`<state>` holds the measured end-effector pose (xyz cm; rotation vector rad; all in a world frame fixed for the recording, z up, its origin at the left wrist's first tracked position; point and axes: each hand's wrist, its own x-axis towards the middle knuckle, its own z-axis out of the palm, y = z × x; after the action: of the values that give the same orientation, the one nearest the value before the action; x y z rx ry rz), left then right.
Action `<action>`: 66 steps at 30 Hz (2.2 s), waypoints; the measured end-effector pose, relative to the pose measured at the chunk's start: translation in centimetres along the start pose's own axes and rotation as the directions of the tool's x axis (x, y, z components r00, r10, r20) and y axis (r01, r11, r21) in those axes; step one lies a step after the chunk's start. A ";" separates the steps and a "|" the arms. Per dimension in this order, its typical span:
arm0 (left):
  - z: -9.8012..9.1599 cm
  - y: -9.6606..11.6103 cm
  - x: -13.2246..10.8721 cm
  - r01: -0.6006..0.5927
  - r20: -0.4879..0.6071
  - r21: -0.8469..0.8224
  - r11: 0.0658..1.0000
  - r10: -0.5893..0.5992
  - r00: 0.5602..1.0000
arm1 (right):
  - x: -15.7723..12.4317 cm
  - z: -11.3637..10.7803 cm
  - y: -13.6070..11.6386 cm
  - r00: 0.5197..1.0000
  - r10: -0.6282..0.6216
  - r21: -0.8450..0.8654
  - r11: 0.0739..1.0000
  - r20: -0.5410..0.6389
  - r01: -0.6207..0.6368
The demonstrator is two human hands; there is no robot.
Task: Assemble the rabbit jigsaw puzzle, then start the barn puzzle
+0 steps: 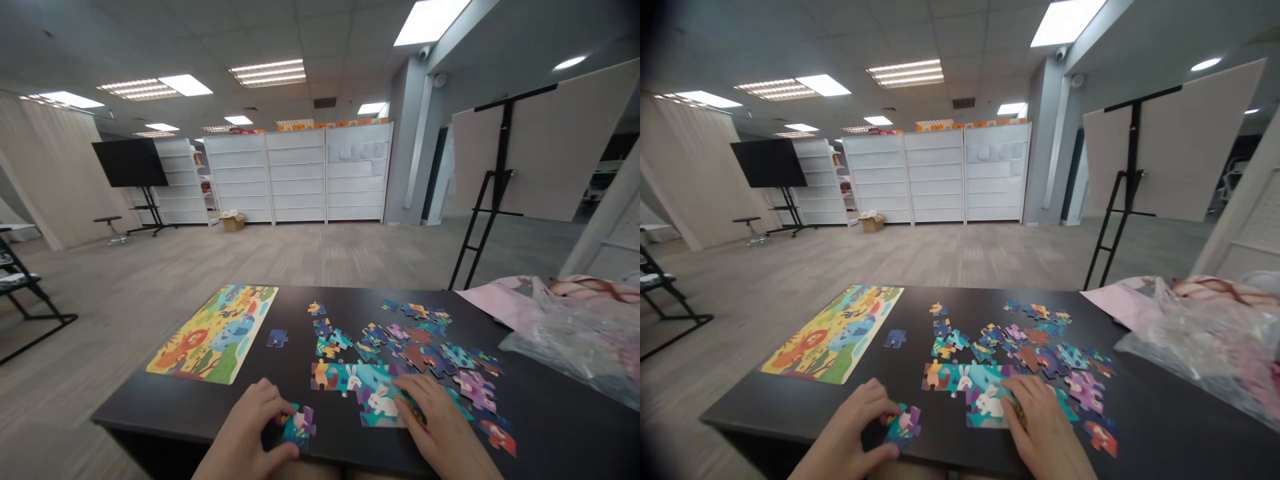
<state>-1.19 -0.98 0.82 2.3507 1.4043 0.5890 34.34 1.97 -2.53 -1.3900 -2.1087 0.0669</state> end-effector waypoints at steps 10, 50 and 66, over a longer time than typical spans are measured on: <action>0.9 -0.1 -0.6 -0.005 -0.044 0.021 1.000 0.006 0.999 | 0.0 -0.2 -0.3 1.000 0.015 -0.003 1.000 0.014 -0.015; 6.2 4.2 5.1 -0.160 -0.143 0.009 0.987 0.160 0.977 | -0.2 -0.9 -1.3 0.998 0.032 0.045 0.998 0.054 -0.035; 7.9 3.6 4.1 -0.162 -0.196 0.218 0.962 0.205 0.959 | -0.1 -0.8 -1.2 0.996 0.042 0.057 0.997 0.083 -0.046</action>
<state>7.24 0.40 -3.53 2.6675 1.4003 0.8121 33.81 1.10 -1.55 -1.4209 -2.1245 0.2049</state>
